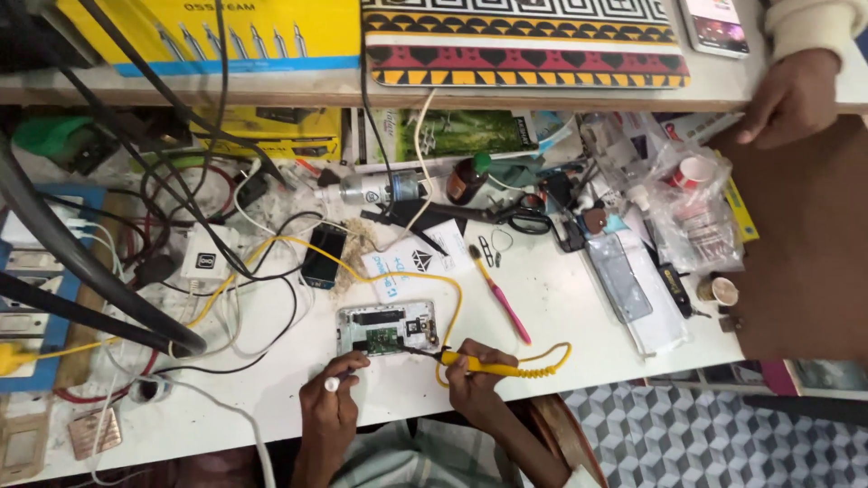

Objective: The person uses a soldering iron and solder wire to reflow or attach components on a small circuit board. They hold the board steady with one hand while applying heat and solder with the other, working across multiple points on the board.

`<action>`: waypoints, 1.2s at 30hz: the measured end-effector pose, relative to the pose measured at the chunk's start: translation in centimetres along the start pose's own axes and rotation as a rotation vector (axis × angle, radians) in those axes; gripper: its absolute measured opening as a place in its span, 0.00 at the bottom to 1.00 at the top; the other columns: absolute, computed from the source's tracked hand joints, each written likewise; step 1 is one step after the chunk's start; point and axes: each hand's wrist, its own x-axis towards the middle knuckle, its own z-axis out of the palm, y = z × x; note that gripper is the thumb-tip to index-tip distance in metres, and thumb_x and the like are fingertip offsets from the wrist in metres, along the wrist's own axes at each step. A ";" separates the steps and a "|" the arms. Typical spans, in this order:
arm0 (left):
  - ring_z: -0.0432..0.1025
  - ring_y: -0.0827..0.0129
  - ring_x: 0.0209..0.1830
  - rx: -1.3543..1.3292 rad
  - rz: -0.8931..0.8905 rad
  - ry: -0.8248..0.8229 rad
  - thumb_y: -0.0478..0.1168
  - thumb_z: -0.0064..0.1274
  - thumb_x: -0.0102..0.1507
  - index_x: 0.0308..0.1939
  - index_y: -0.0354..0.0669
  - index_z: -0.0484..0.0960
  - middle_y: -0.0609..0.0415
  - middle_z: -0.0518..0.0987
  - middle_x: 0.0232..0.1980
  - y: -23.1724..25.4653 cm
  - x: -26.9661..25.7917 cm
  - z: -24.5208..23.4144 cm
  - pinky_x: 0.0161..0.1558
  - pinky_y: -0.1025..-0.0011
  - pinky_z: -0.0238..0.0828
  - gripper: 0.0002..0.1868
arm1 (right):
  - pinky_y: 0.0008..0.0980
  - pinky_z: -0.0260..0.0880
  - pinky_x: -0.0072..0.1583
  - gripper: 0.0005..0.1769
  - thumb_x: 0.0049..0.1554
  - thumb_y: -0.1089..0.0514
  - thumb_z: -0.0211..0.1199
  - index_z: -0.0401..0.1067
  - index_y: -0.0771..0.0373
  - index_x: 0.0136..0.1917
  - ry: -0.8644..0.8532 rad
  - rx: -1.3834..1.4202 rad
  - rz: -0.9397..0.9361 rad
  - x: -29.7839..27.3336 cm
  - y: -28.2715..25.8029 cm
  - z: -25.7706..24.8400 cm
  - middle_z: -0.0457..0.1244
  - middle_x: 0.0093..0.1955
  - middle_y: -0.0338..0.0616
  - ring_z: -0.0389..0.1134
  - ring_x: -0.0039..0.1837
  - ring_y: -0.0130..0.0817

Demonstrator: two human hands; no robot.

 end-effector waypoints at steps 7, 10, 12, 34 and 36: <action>0.84 0.55 0.43 -0.050 -0.077 -0.012 0.22 0.38 0.64 0.45 0.28 0.77 0.42 0.85 0.47 0.5 0.2 0.1 0.39 0.70 0.79 0.12 | 0.24 0.58 0.49 0.18 0.62 0.69 0.50 0.40 0.63 0.52 0.008 -0.140 -0.098 -0.1 0.2 -0.1 0.55 0.40 0.40 0.56 0.40 0.25; 0.83 0.55 0.44 -0.072 -0.040 -0.017 0.22 0.36 0.66 0.45 0.28 0.76 0.42 0.85 0.47 0.7 0.5 -0.3 0.39 0.71 0.81 0.11 | 0.30 0.56 0.52 0.20 0.60 0.70 0.51 0.40 0.62 0.52 0.004 -0.248 -0.077 0.5 0.4 -0.1 0.55 0.41 0.43 0.56 0.42 0.29; 0.83 0.56 0.43 -0.067 -0.019 -0.033 0.22 0.35 0.66 0.46 0.26 0.74 0.42 0.84 0.47 0.7 0.2 -0.4 0.41 0.71 0.84 0.11 | 0.32 0.57 0.51 0.20 0.59 0.71 0.52 0.41 0.63 0.53 0.007 -0.302 -0.061 0.0 0.3 -0.3 0.55 0.43 0.46 0.55 0.44 0.32; 0.84 0.55 0.41 0.037 -0.064 -0.014 0.20 0.37 0.63 0.42 0.24 0.73 0.43 0.85 0.45 0.3 0.4 0.1 0.41 0.70 0.81 0.09 | 0.30 0.55 0.50 0.15 0.59 0.66 0.53 0.46 0.60 0.46 0.003 -0.423 -0.114 -0.6 1.5 0.2 0.53 0.39 0.36 0.54 0.42 0.32; 0.84 0.54 0.43 0.065 -0.060 -0.015 0.20 0.38 0.61 0.42 0.26 0.74 0.43 0.85 0.44 0.3 0.8 0.2 0.40 0.70 0.83 0.10 | 0.23 0.56 0.46 0.19 0.63 0.66 0.54 0.41 0.65 0.48 0.044 -0.092 -0.078 -0.4 1.3 0.3 0.53 0.40 0.32 0.57 0.38 0.22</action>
